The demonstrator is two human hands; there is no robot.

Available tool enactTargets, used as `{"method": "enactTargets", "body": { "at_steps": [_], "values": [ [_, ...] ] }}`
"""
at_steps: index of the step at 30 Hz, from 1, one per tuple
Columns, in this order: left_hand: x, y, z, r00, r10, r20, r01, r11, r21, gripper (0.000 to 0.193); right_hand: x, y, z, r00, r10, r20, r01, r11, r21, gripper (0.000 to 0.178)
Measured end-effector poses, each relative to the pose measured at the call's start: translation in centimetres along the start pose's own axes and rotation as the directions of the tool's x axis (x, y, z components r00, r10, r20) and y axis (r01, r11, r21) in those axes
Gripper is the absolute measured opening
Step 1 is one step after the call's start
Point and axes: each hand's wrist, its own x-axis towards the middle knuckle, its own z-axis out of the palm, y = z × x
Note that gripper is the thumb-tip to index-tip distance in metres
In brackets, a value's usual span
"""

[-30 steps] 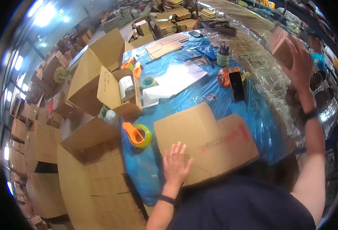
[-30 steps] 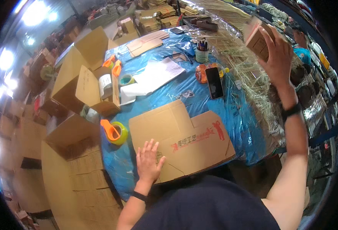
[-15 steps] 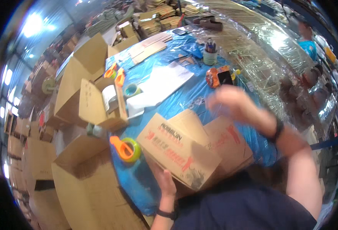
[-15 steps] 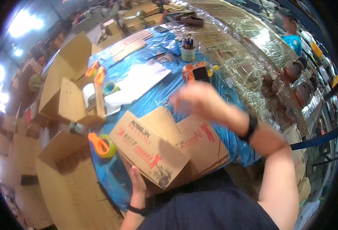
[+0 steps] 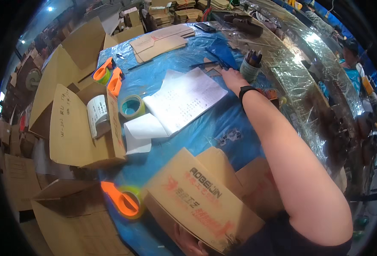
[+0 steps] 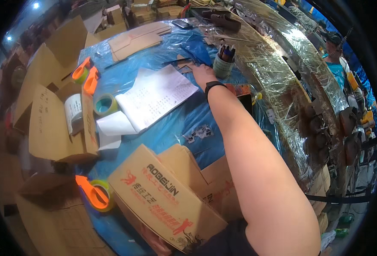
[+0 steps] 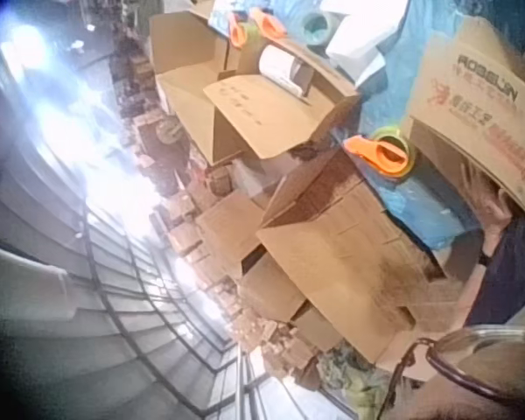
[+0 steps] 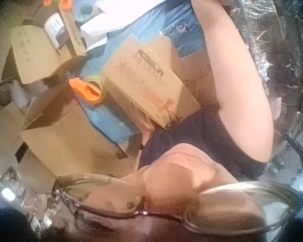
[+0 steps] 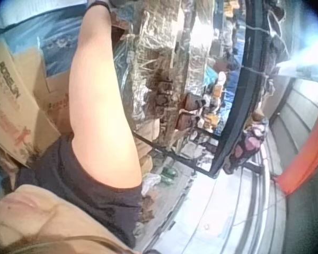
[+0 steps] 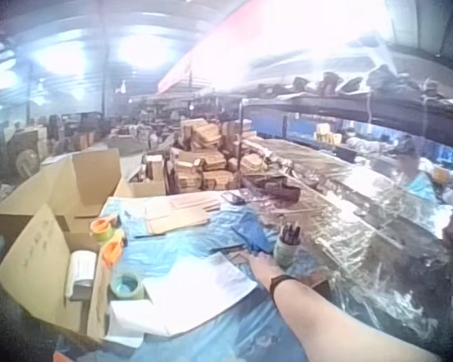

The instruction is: The person is packing finished shoes into individual boxes and then stacking them in a larger shipping crate.

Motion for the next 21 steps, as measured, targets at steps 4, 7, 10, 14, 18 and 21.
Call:
{"method": "enactTargets", "body": {
  "at_steps": [4, 7, 10, 14, 18, 21],
  "values": [
    [2.6, 2.8, -1.3, 0.993, -0.114, -0.015, 0.112, 0.991, -0.071, 0.074, -1.3, -0.2, -3.4, 0.979, -0.098, -0.179, 0.114, 0.99, 0.079, 0.026],
    [3.6, 3.6, -1.9, 0.994, -0.093, -0.05, 0.086, 0.988, -0.127, 0.071, -11.1, -4.9, -15.3, 0.952, -0.199, -0.234, 0.302, 0.744, 0.596, 0.019],
    [4.4, 6.0, -3.0, 0.967, -0.108, -0.231, 0.022, 0.938, -0.347, 0.057, -23.1, -5.4, -22.1, 0.852, -0.463, -0.244, 0.462, 0.446, 0.766, 0.018],
    [4.3, 11.0, -8.9, 0.925, 0.27, -0.266, -0.301, 0.95, -0.081, 0.045, -37.0, -8.8, -26.4, 0.689, -0.711, -0.141, 0.305, 0.108, 0.946, 0.009],
    [2.9, 13.8, -10.5, 0.937, 0.343, 0.067, -0.336, 0.937, -0.094, 0.03, -42.3, -10.9, -25.9, 0.84, -0.543, -0.002, -0.027, -0.046, 0.999, 0.013],
    [1.2, 14.9, -11.7, 0.982, 0.013, 0.191, 0.072, 0.899, -0.432, 0.027, -42.5, -12.0, -26.6, 0.759, -0.65, 0.033, 0.048, 0.107, 0.993, 0.023]
  ]
}}
